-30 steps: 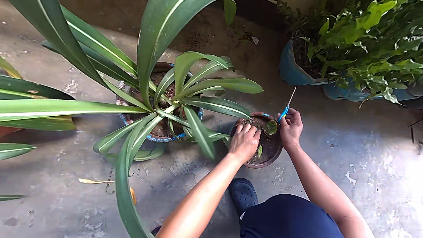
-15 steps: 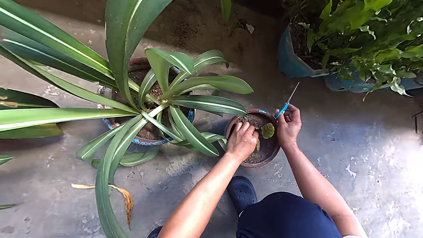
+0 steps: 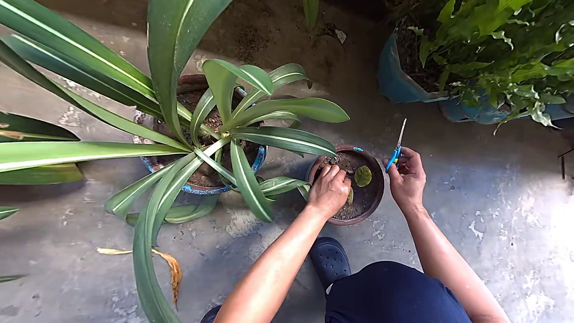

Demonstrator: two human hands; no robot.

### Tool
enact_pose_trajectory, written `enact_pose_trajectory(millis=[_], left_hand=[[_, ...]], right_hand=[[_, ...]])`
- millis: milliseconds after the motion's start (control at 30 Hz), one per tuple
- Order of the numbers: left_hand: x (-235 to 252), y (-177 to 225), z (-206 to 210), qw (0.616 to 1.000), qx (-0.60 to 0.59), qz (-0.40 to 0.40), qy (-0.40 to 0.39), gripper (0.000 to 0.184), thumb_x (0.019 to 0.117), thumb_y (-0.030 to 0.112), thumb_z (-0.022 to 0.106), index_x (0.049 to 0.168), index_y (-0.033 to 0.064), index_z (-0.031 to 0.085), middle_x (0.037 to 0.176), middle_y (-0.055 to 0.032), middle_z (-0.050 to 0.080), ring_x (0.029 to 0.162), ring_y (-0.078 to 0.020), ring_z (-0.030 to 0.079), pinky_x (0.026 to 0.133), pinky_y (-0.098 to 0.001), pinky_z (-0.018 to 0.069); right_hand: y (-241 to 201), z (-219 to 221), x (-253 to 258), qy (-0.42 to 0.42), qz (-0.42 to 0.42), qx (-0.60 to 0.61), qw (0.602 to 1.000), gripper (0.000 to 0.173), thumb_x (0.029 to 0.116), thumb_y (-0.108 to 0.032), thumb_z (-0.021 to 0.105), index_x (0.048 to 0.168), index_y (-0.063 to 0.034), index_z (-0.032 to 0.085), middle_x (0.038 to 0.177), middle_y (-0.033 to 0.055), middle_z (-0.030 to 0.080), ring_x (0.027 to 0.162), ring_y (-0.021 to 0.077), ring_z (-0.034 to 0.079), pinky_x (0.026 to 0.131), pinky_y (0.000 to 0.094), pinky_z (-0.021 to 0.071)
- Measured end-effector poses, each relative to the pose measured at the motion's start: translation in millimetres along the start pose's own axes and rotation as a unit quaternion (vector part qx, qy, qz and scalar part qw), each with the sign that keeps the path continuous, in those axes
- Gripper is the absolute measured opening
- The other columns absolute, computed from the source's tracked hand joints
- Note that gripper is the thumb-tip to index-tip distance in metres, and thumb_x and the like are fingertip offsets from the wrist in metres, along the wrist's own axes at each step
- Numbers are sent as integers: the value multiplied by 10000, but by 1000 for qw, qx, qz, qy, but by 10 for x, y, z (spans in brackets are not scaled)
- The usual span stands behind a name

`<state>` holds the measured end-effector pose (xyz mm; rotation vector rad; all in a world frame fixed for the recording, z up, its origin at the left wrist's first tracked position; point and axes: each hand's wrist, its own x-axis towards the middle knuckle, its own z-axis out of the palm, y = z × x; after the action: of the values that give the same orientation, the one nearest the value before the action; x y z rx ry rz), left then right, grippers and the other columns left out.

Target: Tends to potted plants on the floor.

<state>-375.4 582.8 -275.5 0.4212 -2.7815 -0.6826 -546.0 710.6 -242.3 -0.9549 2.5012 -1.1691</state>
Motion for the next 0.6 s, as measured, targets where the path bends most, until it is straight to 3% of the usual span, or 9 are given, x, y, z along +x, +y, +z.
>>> enact_pose_trajectory(millis=[133, 200, 367, 400, 467, 533, 600], left_hand=[[-57, -68, -3, 993, -53, -5, 106, 70, 894, 50, 701, 851, 13, 741, 857, -148, 695, 910, -344, 681, 894, -492, 537], [-137, -103, -78, 983, -116, -20, 139, 94, 919, 115, 709, 886, 45, 761, 923, -121, 715, 957, -318, 681, 938, -489, 527], [-538, -242, -457, 939, -304, -101, 127, 137, 922, 198, 758, 935, 64, 781, 1020, -46, 753, 1025, -150, 679, 950, -340, 543], [-620, -285, -547, 929, -336, -124, 90, 123, 907, 191, 769, 933, 71, 779, 1001, -25, 754, 1000, -96, 689, 934, -294, 561], [-714, -397, -789, 916, -358, -172, -60, 99, 908, 190, 766, 931, 94, 771, 952, 1, 747, 922, -44, 695, 885, -274, 576], [-706, -467, -1079, 896, -298, -199, -263, 123, 962, 194, 726, 972, 78, 766, 958, -44, 739, 916, -127, 684, 896, -379, 543], [-673, -504, -1217, 856, -195, -219, -426, 182, 1011, 223, 674, 1046, 66, 756, 984, -100, 728, 969, -239, 674, 938, -486, 504]], right_hand=[[26, -114, -184, -1, -5, -35, 999, 407, 963, -162, 711, 1324, -29, 579, 961, 68, 694, 782, 91, 624, 706, 266, 513], [-2, -176, -239, -29, -9, -66, 997, 410, 954, -141, 711, 1325, -16, 589, 981, 110, 706, 808, 147, 652, 722, 317, 530], [-280, -497, -195, -196, -75, -233, 950, 355, 926, -94, 695, 1274, -30, 664, 1061, 196, 721, 956, 397, 700, 842, 606, 540], [-397, -565, -168, -235, -72, -284, 927, 330, 922, -89, 689, 1250, -51, 680, 1075, 192, 726, 975, 417, 699, 844, 624, 538], [-699, -669, -78, -308, -57, -392, 865, 258, 919, -81, 686, 1176, -76, 707, 1044, 181, 731, 968, 435, 692, 791, 630, 532], [-965, -712, -6, -344, -49, -475, 809, 153, 907, -61, 676, 1052, -71, 727, 961, 173, 721, 930, 440, 685, 689, 613, 519], [-1097, -630, 64, -361, -46, -526, 769, 89, 909, -45, 661, 964, -56, 730, 920, 176, 709, 931, 443, 679, 652, 599, 512]])
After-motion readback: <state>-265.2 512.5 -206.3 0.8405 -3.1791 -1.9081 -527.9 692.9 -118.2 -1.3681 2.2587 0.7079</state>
